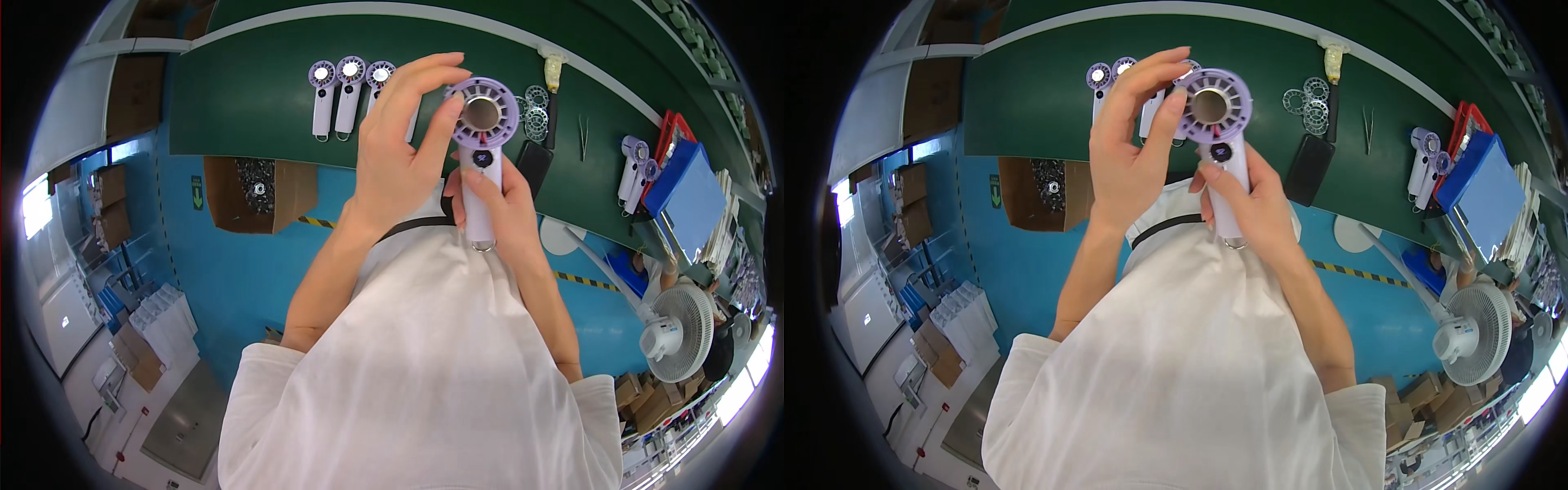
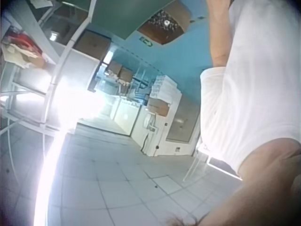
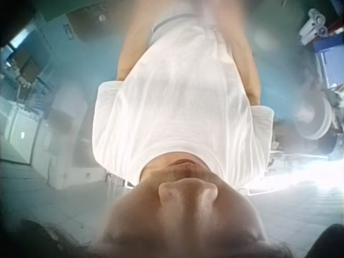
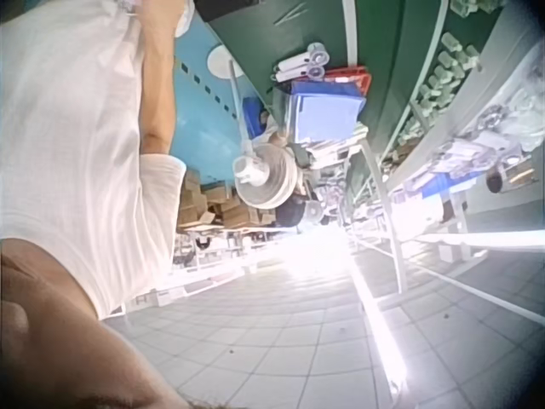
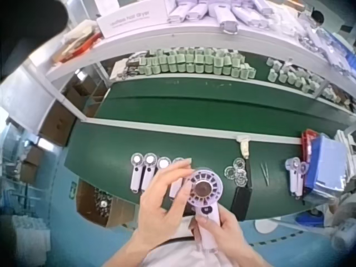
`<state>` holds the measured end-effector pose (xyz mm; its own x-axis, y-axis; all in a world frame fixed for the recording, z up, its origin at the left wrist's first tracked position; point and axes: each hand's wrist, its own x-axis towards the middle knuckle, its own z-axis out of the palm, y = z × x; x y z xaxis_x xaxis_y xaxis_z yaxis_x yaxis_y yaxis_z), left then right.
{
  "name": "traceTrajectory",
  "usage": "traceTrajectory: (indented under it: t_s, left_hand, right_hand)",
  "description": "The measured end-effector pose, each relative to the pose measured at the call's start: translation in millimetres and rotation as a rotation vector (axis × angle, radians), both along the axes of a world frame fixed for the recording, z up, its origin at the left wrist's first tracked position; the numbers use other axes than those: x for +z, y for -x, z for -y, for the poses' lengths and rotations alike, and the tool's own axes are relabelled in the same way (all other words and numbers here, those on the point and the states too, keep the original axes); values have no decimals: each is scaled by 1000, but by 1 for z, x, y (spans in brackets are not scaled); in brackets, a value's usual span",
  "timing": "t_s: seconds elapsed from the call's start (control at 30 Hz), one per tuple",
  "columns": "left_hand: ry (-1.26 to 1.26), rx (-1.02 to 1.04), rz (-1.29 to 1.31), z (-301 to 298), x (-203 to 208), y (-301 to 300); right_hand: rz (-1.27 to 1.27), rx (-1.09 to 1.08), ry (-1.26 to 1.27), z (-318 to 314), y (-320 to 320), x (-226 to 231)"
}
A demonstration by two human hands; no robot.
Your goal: Assembling handheld portable fans on a factory production line.
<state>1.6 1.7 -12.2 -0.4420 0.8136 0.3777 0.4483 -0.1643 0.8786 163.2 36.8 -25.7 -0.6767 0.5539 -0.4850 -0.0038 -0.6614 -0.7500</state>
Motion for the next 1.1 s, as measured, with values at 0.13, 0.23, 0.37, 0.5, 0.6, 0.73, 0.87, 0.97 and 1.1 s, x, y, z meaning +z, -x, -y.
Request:
traceTrajectory:
  t_s: [0.13,0.23,0.37,0.5,0.6,0.73,0.87,0.97,1.1]
  left_hand:
    - [44,6,50,11,-6,-14]
    - [148,-54,39,25,-17,-20]
    - [320,-134,121,40,-33,-25]
    - [383,-140,29,48,-42,-22]
    - [433,-129,16,53,-43,-20]
    - [505,-102,12,55,-42,-18]
    - [536,-129,-2,56,-45,-18]
    - [515,-144,-23,54,-48,-19]
    - [549,-150,-45,49,-46,-18]
  right_hand:
    - [75,-160,31,-13,-3,-18]
    - [258,-204,-72,-32,-3,-44]
    - [349,-232,-106,-59,-4,-98]
    - [459,-203,-185,-75,-5,-178]
    - [544,-146,-235,-80,7,-216]
    - [548,-172,-324,-88,26,-240]
    - [631,-173,-467,-98,40,-263]
    - [745,-129,-653,-102,42,-262]
    - [796,-150,-913,-93,26,-247]
